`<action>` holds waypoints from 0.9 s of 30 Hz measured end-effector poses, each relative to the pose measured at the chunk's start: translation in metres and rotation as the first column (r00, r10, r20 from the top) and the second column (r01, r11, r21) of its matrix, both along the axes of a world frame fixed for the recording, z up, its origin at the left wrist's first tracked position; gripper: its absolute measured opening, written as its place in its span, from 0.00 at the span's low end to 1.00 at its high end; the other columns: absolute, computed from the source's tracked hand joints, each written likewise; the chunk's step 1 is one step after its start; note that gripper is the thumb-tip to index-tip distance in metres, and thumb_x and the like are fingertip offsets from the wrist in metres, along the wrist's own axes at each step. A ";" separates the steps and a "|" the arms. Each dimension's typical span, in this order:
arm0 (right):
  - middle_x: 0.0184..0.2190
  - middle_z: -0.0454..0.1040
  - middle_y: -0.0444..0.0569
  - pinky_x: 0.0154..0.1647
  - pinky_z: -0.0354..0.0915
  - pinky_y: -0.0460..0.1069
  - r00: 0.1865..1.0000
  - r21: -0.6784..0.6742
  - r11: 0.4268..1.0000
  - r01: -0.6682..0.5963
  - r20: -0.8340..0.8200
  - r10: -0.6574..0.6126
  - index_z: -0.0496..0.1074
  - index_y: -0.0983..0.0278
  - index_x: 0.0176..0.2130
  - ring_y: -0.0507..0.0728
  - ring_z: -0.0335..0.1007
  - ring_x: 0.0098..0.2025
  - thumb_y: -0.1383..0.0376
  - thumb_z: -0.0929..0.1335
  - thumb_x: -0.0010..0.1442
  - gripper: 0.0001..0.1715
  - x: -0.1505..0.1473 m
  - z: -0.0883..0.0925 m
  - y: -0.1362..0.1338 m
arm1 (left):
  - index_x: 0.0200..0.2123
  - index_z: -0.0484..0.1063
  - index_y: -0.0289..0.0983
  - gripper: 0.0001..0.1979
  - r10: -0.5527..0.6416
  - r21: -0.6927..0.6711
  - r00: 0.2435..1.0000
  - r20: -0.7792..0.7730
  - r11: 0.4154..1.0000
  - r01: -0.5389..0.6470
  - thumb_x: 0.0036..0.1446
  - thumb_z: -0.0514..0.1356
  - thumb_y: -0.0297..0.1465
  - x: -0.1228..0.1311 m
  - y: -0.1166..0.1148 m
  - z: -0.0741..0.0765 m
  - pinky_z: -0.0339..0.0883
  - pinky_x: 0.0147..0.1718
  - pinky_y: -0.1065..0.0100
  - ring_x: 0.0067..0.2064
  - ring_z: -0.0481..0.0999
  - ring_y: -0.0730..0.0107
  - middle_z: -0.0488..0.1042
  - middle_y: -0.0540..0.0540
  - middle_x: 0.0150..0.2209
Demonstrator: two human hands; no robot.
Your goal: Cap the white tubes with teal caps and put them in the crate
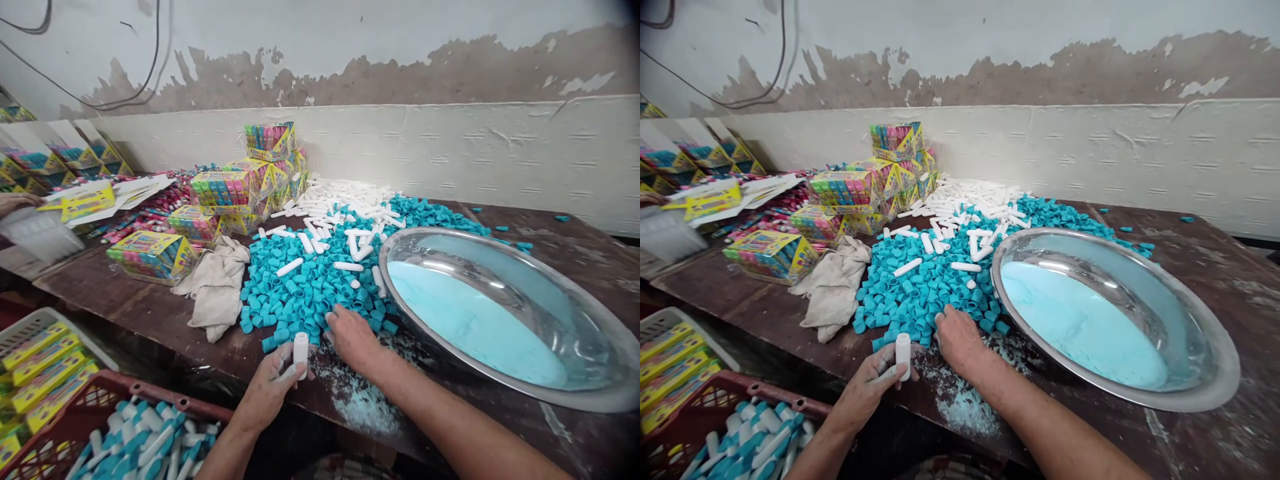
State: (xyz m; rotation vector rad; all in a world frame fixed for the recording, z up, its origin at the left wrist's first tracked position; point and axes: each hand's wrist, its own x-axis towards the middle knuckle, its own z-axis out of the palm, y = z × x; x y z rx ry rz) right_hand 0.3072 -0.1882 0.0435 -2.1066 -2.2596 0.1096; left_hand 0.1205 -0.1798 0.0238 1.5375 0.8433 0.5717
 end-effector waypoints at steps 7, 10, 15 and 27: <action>0.41 0.67 0.54 0.40 0.61 0.48 0.997 -0.046 0.997 -0.057 -0.045 0.055 0.67 0.65 0.43 0.58 0.67 0.41 0.69 0.62 0.57 0.13 0.009 -0.007 -0.002 | 0.48 0.67 0.32 0.21 0.010 -0.001 1.000 0.011 1.000 -0.010 0.56 0.53 0.40 -0.005 0.001 -0.001 0.58 0.28 0.72 0.30 0.64 0.70 0.72 0.46 0.31; 0.40 0.68 0.55 0.40 0.62 0.50 0.992 -0.050 0.996 -0.076 -0.101 0.071 0.69 0.66 0.43 0.58 0.67 0.41 0.69 0.61 0.58 0.14 0.013 -0.007 -0.002 | 0.48 0.66 0.33 0.21 0.005 -0.017 1.000 0.021 1.000 -0.005 0.55 0.54 0.39 -0.003 0.000 -0.002 0.58 0.28 0.72 0.31 0.65 0.69 0.72 0.46 0.30; 0.44 0.70 0.53 0.48 0.61 0.51 0.830 0.066 0.992 -0.111 -0.543 0.129 0.67 0.66 0.47 0.57 0.65 0.46 0.69 0.61 0.58 0.17 0.023 0.003 -0.013 | 0.47 0.67 0.33 0.20 -0.051 -0.039 0.996 0.072 0.998 0.054 0.56 0.54 0.40 0.002 -0.002 -0.002 0.58 0.27 0.72 0.31 0.65 0.69 0.72 0.46 0.30; 0.46 0.71 0.52 0.50 0.61 0.54 0.658 0.073 0.996 -0.058 -0.747 0.093 0.65 0.63 0.50 0.58 0.66 0.48 0.63 0.60 0.59 0.19 0.043 0.006 -0.051 | 0.42 0.69 0.33 0.18 -0.080 -0.014 0.996 0.032 0.997 0.081 0.55 0.54 0.40 0.007 -0.007 0.005 0.57 0.29 0.72 0.31 0.64 0.70 0.72 0.47 0.30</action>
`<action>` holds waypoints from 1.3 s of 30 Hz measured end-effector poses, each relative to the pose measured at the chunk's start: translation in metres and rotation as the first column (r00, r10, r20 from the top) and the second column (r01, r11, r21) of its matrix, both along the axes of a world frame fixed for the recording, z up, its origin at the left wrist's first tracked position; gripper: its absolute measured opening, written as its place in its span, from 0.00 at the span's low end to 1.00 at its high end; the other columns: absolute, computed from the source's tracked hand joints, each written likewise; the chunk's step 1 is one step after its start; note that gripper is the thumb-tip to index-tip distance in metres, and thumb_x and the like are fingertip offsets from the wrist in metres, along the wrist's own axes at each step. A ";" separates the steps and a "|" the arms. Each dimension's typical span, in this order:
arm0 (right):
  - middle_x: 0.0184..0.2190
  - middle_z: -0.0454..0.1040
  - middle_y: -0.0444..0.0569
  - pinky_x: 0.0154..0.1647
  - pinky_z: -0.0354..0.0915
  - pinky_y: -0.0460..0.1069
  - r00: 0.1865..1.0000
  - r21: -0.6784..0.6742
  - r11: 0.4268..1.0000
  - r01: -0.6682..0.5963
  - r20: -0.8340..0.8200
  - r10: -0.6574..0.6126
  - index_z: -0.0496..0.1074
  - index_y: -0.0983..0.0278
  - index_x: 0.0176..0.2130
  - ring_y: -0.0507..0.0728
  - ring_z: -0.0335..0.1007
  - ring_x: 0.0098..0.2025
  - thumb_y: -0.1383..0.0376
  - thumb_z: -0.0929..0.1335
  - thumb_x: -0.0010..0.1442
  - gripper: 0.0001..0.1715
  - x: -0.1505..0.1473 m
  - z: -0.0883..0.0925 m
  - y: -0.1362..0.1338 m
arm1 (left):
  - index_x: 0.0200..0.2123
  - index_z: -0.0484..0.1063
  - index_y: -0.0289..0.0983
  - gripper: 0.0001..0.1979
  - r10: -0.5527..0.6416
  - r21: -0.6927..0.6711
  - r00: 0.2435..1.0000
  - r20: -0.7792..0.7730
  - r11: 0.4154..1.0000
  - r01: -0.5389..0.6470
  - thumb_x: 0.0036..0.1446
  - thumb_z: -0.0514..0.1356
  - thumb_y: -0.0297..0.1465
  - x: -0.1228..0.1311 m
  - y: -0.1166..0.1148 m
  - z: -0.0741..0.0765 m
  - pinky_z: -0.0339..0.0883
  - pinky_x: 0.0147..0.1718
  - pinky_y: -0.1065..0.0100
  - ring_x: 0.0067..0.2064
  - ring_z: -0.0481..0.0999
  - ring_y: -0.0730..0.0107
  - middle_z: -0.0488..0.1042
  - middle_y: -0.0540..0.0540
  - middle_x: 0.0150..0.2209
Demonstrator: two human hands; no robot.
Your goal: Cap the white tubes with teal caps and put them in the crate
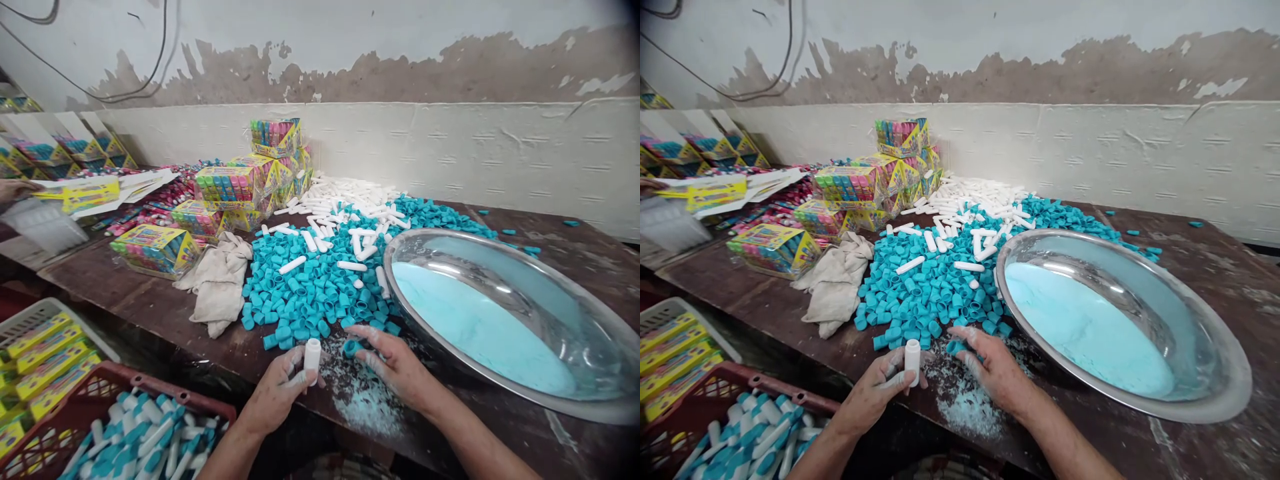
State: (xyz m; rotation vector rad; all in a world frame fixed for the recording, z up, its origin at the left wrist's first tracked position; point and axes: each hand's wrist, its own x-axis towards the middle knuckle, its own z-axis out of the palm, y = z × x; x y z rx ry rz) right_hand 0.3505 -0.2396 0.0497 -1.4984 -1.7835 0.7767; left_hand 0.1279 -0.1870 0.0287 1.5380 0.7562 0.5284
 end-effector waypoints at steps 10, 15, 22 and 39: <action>0.37 0.72 0.53 0.37 0.65 0.49 0.943 -0.003 0.988 0.152 0.300 -0.144 0.72 0.66 0.44 0.56 0.70 0.37 0.71 0.59 0.57 0.18 0.020 -0.006 0.024 | 0.35 0.71 0.33 0.17 0.020 0.035 0.999 -0.049 0.999 -0.019 0.55 0.53 0.41 -0.005 0.002 -0.001 0.56 0.29 0.72 0.30 0.62 0.71 0.70 0.47 0.30; 0.30 0.69 0.49 0.31 0.59 0.46 0.810 -0.007 0.998 0.059 0.585 -0.043 0.74 0.65 0.35 0.53 0.66 0.30 0.74 0.58 0.57 0.16 0.014 0.017 0.024 | 0.32 0.71 0.33 0.16 0.027 0.031 0.998 -0.053 0.999 -0.026 0.55 0.53 0.41 -0.006 0.001 0.002 0.56 0.30 0.71 0.30 0.62 0.71 0.70 0.47 0.30; 0.36 0.68 0.51 0.34 0.60 0.48 0.751 -0.205 0.976 0.070 0.654 0.084 0.71 0.64 0.33 0.56 0.68 0.34 0.68 0.65 0.55 0.05 0.020 0.001 -0.010 | 0.43 0.69 0.33 0.18 -0.003 -0.005 0.997 -0.073 1.000 0.002 0.55 0.53 0.40 -0.006 0.000 -0.004 0.55 0.30 0.71 0.32 0.64 0.68 0.72 0.45 0.31; 0.33 0.69 0.51 0.36 0.62 0.48 0.953 0.050 0.996 0.070 0.292 -0.081 0.69 0.64 0.39 0.55 0.66 0.35 0.70 0.59 0.57 0.12 -0.002 -0.005 -0.038 | 0.36 0.66 0.32 0.14 -0.159 -0.370 0.971 0.177 0.904 0.215 0.52 0.57 0.38 0.049 -0.023 -0.013 0.56 0.24 0.74 0.26 0.64 0.74 0.71 0.46 0.26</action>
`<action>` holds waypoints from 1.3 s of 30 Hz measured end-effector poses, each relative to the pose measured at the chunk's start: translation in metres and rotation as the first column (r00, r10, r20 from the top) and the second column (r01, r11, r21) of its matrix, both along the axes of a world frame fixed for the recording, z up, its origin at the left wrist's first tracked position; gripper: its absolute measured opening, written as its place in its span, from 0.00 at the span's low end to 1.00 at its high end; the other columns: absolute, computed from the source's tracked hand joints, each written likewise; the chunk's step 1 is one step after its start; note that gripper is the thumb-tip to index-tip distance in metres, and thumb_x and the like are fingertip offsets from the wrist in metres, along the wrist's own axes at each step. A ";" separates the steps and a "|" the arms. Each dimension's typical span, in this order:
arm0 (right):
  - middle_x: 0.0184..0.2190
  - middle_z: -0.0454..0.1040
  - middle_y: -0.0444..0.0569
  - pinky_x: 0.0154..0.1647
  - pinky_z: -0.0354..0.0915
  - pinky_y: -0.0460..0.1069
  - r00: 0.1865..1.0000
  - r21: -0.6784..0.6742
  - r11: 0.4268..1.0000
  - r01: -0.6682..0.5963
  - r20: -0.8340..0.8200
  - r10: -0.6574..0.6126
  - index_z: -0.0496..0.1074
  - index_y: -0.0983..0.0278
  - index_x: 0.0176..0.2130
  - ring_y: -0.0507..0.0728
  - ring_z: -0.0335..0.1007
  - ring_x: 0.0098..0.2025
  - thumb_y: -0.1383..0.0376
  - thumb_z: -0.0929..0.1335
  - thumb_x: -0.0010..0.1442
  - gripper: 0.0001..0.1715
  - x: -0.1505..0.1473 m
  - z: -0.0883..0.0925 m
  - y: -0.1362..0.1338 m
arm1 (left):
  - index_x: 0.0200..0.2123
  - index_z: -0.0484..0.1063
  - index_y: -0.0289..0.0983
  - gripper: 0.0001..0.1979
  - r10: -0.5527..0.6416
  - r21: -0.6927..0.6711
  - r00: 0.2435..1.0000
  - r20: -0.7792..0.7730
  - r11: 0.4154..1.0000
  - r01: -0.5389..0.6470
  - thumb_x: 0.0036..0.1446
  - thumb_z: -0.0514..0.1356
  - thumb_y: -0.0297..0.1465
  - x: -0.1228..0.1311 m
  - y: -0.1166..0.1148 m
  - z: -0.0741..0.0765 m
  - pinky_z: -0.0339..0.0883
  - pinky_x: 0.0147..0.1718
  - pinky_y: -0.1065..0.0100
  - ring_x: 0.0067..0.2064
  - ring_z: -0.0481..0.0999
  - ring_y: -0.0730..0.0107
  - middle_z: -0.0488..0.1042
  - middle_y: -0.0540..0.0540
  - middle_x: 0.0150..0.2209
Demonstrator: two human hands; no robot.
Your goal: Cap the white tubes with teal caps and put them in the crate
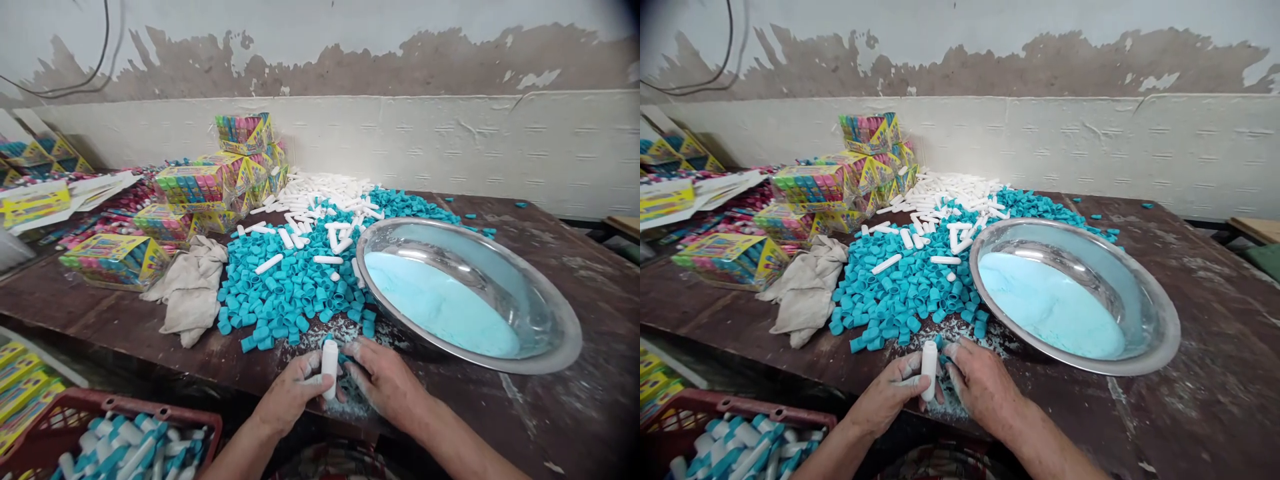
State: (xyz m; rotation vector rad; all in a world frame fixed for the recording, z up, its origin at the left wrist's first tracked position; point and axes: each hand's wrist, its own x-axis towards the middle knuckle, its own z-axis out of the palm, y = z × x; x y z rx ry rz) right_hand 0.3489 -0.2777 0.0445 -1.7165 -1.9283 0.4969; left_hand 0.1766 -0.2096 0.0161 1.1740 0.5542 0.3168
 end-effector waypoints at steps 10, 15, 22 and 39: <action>0.26 0.69 0.42 0.33 0.60 0.45 0.925 -0.130 0.991 0.028 -0.372 -0.075 0.68 0.64 0.33 0.52 0.64 0.30 0.63 0.63 0.57 0.08 0.016 0.024 -0.008 | 0.29 0.68 0.32 0.12 -0.207 0.217 0.968 -0.142 0.947 0.235 0.51 0.55 0.36 -0.009 0.007 0.012 0.55 0.25 0.74 0.26 0.65 0.75 0.69 0.49 0.24; 0.20 0.65 0.39 0.23 0.56 0.42 0.866 -0.313 0.947 -0.071 -0.490 -0.097 0.68 0.65 0.31 0.48 0.59 0.21 0.63 0.64 0.54 0.07 0.015 0.022 -0.008 | 0.28 0.65 0.33 0.13 -0.297 0.125 0.938 -0.180 0.939 0.321 0.49 0.54 0.38 -0.009 0.005 0.016 0.55 0.22 0.75 0.24 0.64 0.75 0.65 0.50 0.24; 0.14 0.62 0.38 0.15 0.51 0.42 0.756 -0.509 0.848 -0.147 -0.610 -0.235 0.66 0.65 0.25 0.47 0.54 0.14 0.60 0.67 0.47 0.09 0.018 0.010 -0.006 | 0.32 0.66 0.36 0.16 -0.080 0.615 0.850 -0.521 0.655 0.439 0.54 0.52 0.44 0.002 -0.003 0.018 0.55 0.28 0.72 0.30 0.65 0.70 0.68 0.49 0.29; 0.15 0.58 0.38 0.22 0.49 0.43 0.844 -0.454 0.890 0.036 -0.463 -0.270 0.59 0.63 0.19 0.48 0.52 0.20 0.76 0.59 0.36 0.08 0.008 0.006 0.000 | 0.34 0.70 0.38 0.11 0.116 0.656 0.675 -0.729 0.400 0.640 0.50 0.51 0.34 0.027 -0.004 0.015 0.63 0.29 0.68 0.33 0.74 0.59 0.75 0.42 0.31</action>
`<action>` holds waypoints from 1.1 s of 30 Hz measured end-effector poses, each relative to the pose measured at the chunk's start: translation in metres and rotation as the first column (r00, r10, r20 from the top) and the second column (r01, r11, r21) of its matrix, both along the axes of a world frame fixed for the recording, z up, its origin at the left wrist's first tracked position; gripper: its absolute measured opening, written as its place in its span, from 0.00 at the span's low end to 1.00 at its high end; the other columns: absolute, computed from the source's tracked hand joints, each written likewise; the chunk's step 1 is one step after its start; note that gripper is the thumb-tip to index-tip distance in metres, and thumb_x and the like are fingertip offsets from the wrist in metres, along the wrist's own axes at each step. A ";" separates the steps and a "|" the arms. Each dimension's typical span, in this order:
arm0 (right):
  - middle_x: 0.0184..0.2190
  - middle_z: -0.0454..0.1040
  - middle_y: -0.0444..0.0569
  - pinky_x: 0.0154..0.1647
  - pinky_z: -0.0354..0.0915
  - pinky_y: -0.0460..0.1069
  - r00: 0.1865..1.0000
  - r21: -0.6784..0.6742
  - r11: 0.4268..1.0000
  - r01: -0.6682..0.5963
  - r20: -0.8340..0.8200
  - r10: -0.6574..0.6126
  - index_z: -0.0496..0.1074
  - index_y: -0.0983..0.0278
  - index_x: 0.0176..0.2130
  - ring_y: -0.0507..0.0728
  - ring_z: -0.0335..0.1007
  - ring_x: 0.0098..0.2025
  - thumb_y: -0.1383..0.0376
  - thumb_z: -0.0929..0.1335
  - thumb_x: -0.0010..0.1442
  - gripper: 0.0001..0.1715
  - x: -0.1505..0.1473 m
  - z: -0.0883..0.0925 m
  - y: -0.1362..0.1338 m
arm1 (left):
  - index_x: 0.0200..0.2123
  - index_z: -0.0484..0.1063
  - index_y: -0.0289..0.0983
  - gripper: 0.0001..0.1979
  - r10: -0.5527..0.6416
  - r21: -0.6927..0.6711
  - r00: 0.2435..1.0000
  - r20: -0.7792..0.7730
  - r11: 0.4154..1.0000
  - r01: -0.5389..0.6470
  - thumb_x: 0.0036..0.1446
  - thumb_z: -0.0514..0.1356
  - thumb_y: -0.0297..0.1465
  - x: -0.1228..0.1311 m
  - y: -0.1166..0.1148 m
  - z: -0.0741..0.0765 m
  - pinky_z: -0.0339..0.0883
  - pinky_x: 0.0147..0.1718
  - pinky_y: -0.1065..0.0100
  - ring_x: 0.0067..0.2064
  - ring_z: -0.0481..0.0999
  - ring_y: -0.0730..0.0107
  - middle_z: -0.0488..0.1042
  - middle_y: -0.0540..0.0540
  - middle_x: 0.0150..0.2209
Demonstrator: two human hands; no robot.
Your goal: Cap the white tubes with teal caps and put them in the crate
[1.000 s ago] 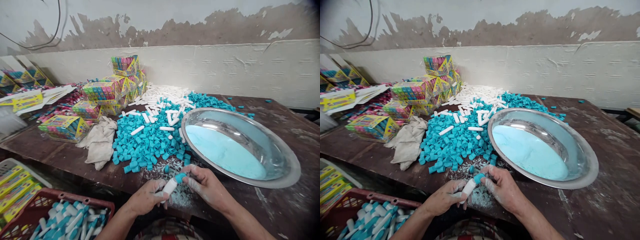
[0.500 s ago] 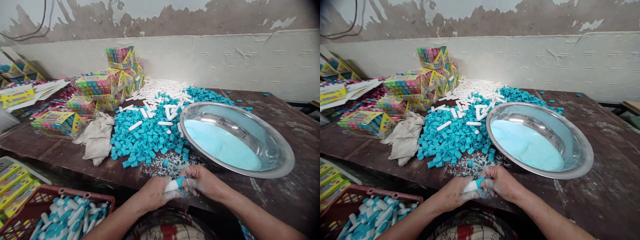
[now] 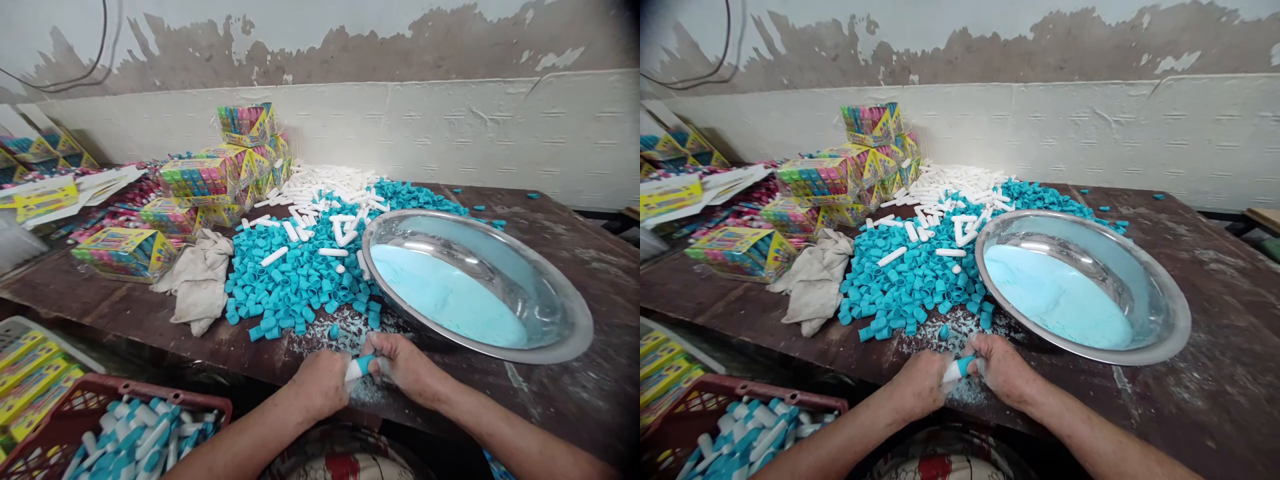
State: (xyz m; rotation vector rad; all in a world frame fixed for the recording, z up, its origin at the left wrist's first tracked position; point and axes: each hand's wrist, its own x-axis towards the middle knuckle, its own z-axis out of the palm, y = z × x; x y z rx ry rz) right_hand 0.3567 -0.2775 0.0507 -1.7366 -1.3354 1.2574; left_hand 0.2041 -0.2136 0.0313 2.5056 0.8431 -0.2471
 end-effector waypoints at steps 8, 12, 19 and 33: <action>0.15 0.59 0.38 0.20 0.49 0.43 0.990 -0.029 0.989 -0.143 0.006 0.144 0.62 0.64 0.21 0.48 0.52 0.19 0.75 0.61 0.42 0.07 -0.001 0.007 0.006 | 0.31 0.70 0.39 0.11 0.011 -0.040 0.998 0.060 0.999 -0.008 0.51 0.52 0.38 -0.011 0.007 0.002 0.59 0.25 0.70 0.30 0.74 0.62 0.75 0.44 0.29; 0.25 0.69 0.44 0.25 0.57 0.44 0.957 0.084 0.966 -0.246 0.180 0.228 0.69 0.64 0.39 0.50 0.62 0.23 0.71 0.61 0.51 0.15 0.003 0.009 0.024 | 0.31 0.70 0.38 0.13 0.208 -0.047 0.971 0.115 0.978 -0.204 0.53 0.53 0.42 -0.038 0.022 0.003 0.58 0.26 0.72 0.29 0.71 0.66 0.74 0.46 0.28; 0.36 0.68 0.52 0.36 0.59 0.48 0.569 0.154 0.812 -0.563 0.785 0.245 0.71 0.64 0.37 0.57 0.64 0.38 0.75 0.60 0.52 0.16 0.001 -0.013 0.055 | 0.27 0.67 0.36 0.13 0.349 -0.162 0.891 0.290 0.936 -0.313 0.54 0.53 0.40 -0.065 0.033 0.003 0.57 0.29 0.73 0.31 0.68 0.70 0.71 0.50 0.28; 0.16 0.68 0.38 0.13 0.53 0.41 0.947 -0.062 0.997 -0.053 -0.320 0.030 0.63 0.65 0.25 0.45 0.57 0.13 0.58 0.69 0.45 0.14 -0.017 0.005 0.027 | 0.28 0.68 0.37 0.14 0.274 -0.162 0.950 0.151 0.955 -0.250 0.52 0.55 0.42 -0.039 0.011 -0.004 0.51 0.24 0.72 0.28 0.68 0.70 0.72 0.50 0.27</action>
